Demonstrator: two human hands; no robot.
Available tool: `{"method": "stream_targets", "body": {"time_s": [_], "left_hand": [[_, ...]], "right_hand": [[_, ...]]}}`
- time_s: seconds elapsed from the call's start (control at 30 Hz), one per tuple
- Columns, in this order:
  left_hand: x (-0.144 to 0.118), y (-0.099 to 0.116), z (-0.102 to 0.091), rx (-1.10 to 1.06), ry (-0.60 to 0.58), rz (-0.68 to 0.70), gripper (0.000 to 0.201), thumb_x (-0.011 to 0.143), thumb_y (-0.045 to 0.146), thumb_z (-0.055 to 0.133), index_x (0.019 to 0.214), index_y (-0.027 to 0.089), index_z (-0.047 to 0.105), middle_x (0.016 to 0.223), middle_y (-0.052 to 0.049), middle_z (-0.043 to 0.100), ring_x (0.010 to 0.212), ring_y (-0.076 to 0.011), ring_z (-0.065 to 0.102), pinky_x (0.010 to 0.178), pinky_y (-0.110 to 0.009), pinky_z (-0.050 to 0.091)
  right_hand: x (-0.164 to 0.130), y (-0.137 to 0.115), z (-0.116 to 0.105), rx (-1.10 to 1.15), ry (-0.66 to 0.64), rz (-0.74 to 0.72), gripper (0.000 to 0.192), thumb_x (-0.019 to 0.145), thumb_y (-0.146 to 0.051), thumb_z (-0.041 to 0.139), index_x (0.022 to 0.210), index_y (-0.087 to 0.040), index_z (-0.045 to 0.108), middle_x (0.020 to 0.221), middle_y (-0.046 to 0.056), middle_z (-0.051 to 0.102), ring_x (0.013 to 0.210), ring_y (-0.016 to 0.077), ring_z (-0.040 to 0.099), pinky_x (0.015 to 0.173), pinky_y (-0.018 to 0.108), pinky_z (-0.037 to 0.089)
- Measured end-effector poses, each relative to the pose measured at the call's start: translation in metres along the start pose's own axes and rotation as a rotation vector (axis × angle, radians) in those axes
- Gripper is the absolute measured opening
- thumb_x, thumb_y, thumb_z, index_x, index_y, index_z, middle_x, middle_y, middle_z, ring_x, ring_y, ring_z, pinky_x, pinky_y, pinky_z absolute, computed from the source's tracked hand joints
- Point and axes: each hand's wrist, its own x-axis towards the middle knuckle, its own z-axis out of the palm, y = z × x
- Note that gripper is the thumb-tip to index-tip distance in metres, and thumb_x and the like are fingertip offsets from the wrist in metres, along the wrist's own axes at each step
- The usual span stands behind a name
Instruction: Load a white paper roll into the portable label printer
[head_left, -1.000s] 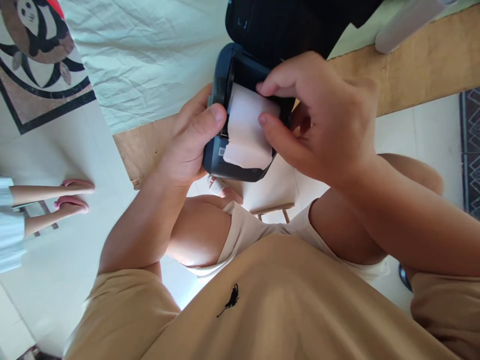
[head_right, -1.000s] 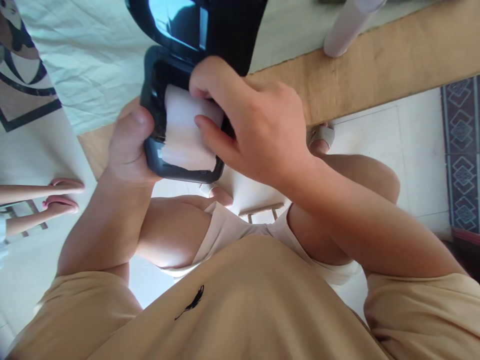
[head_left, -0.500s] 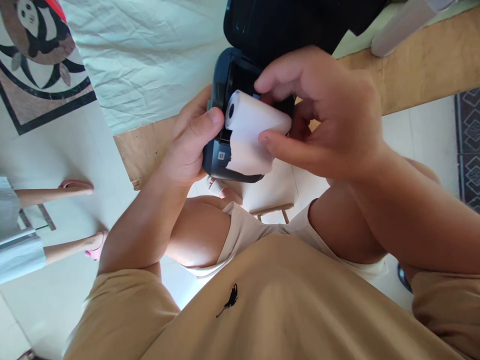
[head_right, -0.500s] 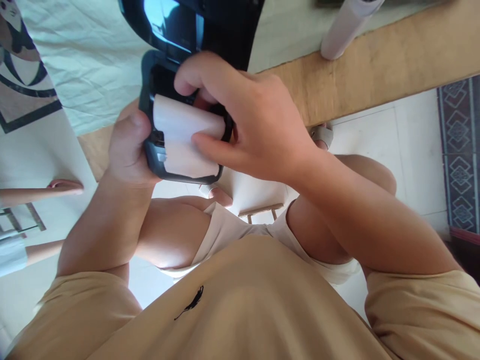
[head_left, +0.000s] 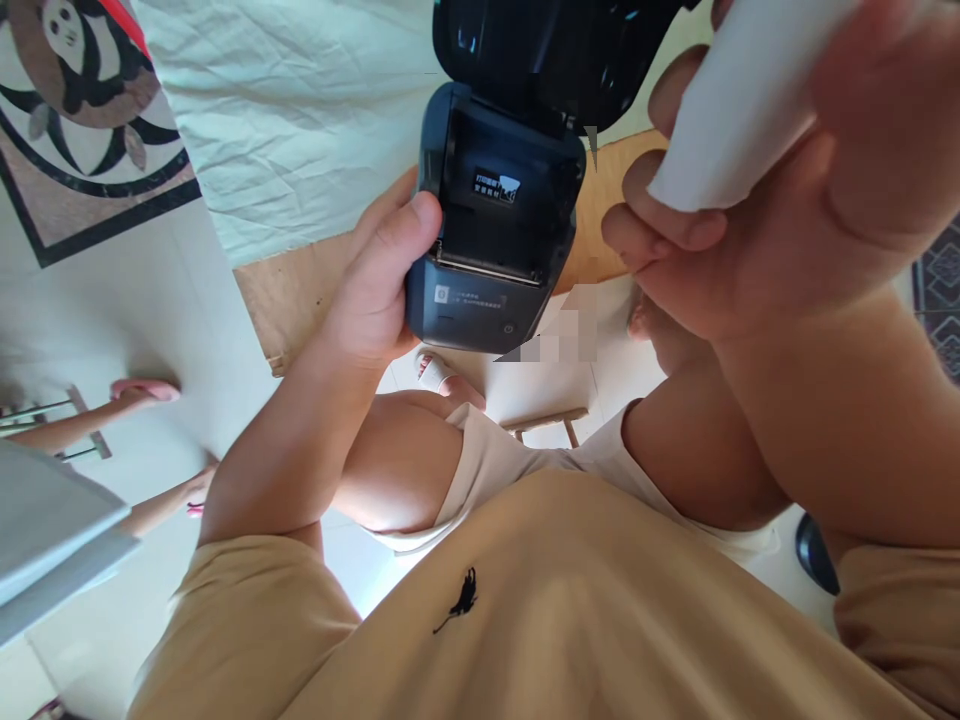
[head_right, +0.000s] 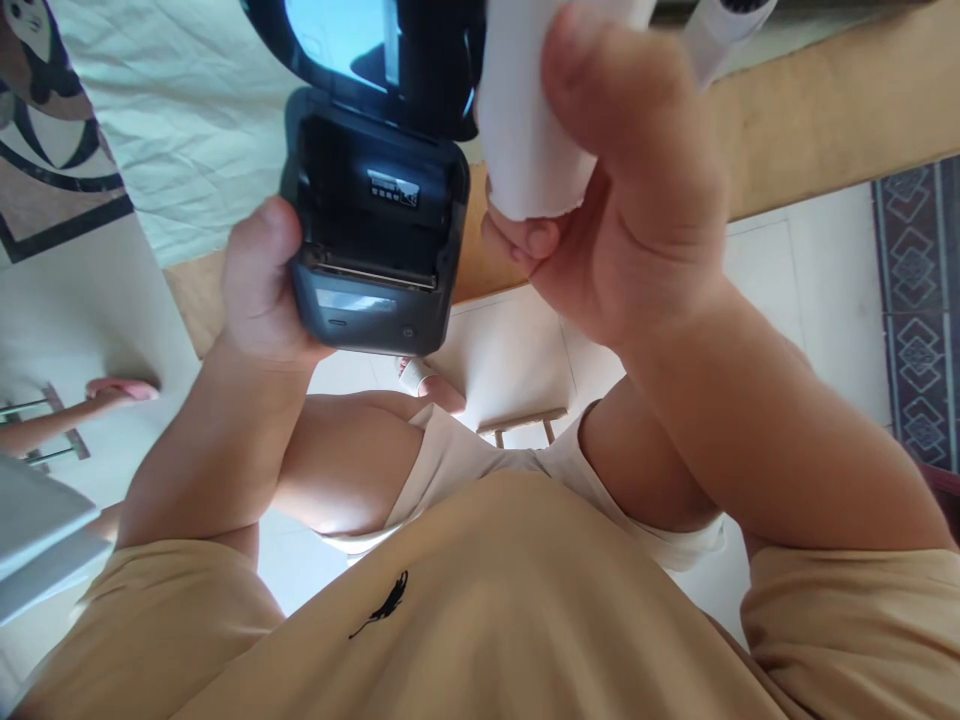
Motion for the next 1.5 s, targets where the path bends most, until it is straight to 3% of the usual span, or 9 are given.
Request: {"method": "stream_targets", "body": {"time_s": [0.1,0.23,0.43,0.57,0.67,0.83,1.07,1.23,1.5], "left_hand": [[0.0,0.0,0.001,-0.006,0.011,0.017,0.04,0.079,0.056,0.058,0.102,0.025,0.071,0.103,-0.006,0.074,0.105,-0.0319,0.07,0.071,-0.037,0.057],[0.001,-0.001,0.002,-0.009,-0.038,0.054,0.038,0.08,0.055,0.056,0.1,0.027,0.072,0.095,-0.006,0.075,0.11,-0.0344,0.068,0.076,-0.041,0.059],[0.002,0.0,0.002,0.021,-0.068,0.066,0.037,0.081,0.053,0.055,0.103,0.028,0.071,0.088,-0.006,0.074,0.115,-0.0355,0.067,0.088,-0.048,0.059],[0.002,-0.002,0.0,0.046,-0.065,0.055,0.038,0.082,0.053,0.053,0.106,0.028,0.069,0.083,-0.004,0.073,0.112,-0.0348,0.069,0.089,-0.049,0.06],[0.001,-0.001,0.001,0.036,-0.06,0.058,0.04,0.08,0.053,0.056,0.107,0.027,0.069,0.082,-0.004,0.074,0.112,-0.0353,0.069,0.088,-0.049,0.06],[-0.002,0.005,0.005,-0.018,-0.053,0.017,0.035,0.079,0.049,0.056,0.101,0.026,0.07,0.083,-0.007,0.075,0.113,-0.0367,0.068,0.084,-0.047,0.06],[0.003,-0.004,0.006,0.018,0.041,0.051,0.041,0.074,0.055,0.052,0.097,0.025,0.068,0.084,-0.007,0.074,0.119,-0.0356,0.064,0.084,-0.044,0.059],[0.0,0.001,0.006,-0.054,-0.054,0.031,0.034,0.079,0.046,0.056,0.1,0.023,0.069,0.091,-0.008,0.076,0.109,-0.0352,0.07,0.083,-0.044,0.061],[-0.001,0.003,0.009,-0.04,-0.033,0.015,0.033,0.08,0.046,0.053,0.098,0.023,0.068,0.091,-0.008,0.075,0.114,-0.0355,0.068,0.086,-0.046,0.061]], "right_hand": [[0.004,-0.001,0.004,0.352,0.083,0.235,0.03,0.059,-0.042,0.068,0.074,-0.024,0.048,0.066,-0.008,0.047,0.038,0.0002,0.031,0.033,0.025,0.027],[0.007,0.0,0.008,0.47,0.236,0.294,0.025,0.051,-0.025,0.062,0.07,-0.022,0.046,0.062,-0.01,0.048,0.039,-0.0011,0.03,0.033,0.019,0.019],[0.0,0.005,0.007,0.152,0.182,0.018,0.004,0.07,-0.022,0.056,0.071,-0.021,0.053,0.057,-0.007,0.043,0.043,0.0026,0.037,0.036,0.021,0.027],[-0.005,0.003,0.002,-0.231,0.11,-0.103,0.012,0.08,-0.028,0.056,0.073,-0.019,0.053,0.071,-0.003,0.049,0.064,0.0053,0.048,0.066,0.027,0.044],[-0.005,0.005,0.0,-0.438,0.056,-0.218,0.016,0.083,-0.036,0.056,0.082,-0.02,0.052,0.084,-0.002,0.05,0.084,0.0079,0.05,0.086,0.029,0.043],[-0.001,0.017,0.0,-0.468,0.101,-0.458,0.024,0.079,-0.038,0.059,0.085,-0.016,0.053,0.082,0.001,0.052,0.08,0.0105,0.052,0.076,0.03,0.041],[-0.001,0.016,0.001,-0.48,0.091,-0.438,0.024,0.079,-0.039,0.058,0.085,-0.017,0.052,0.082,0.001,0.054,0.081,0.012,0.055,0.077,0.03,0.042],[-0.001,0.016,-0.001,-0.491,0.088,-0.429,0.023,0.078,-0.037,0.058,0.085,-0.017,0.052,0.084,0.003,0.056,0.081,0.0127,0.055,0.077,0.031,0.042],[-0.001,0.02,0.001,-0.443,0.074,-0.428,0.019,0.076,-0.035,0.058,0.083,-0.019,0.049,0.081,0.0,0.054,0.08,0.012,0.055,0.076,0.03,0.041]]}}
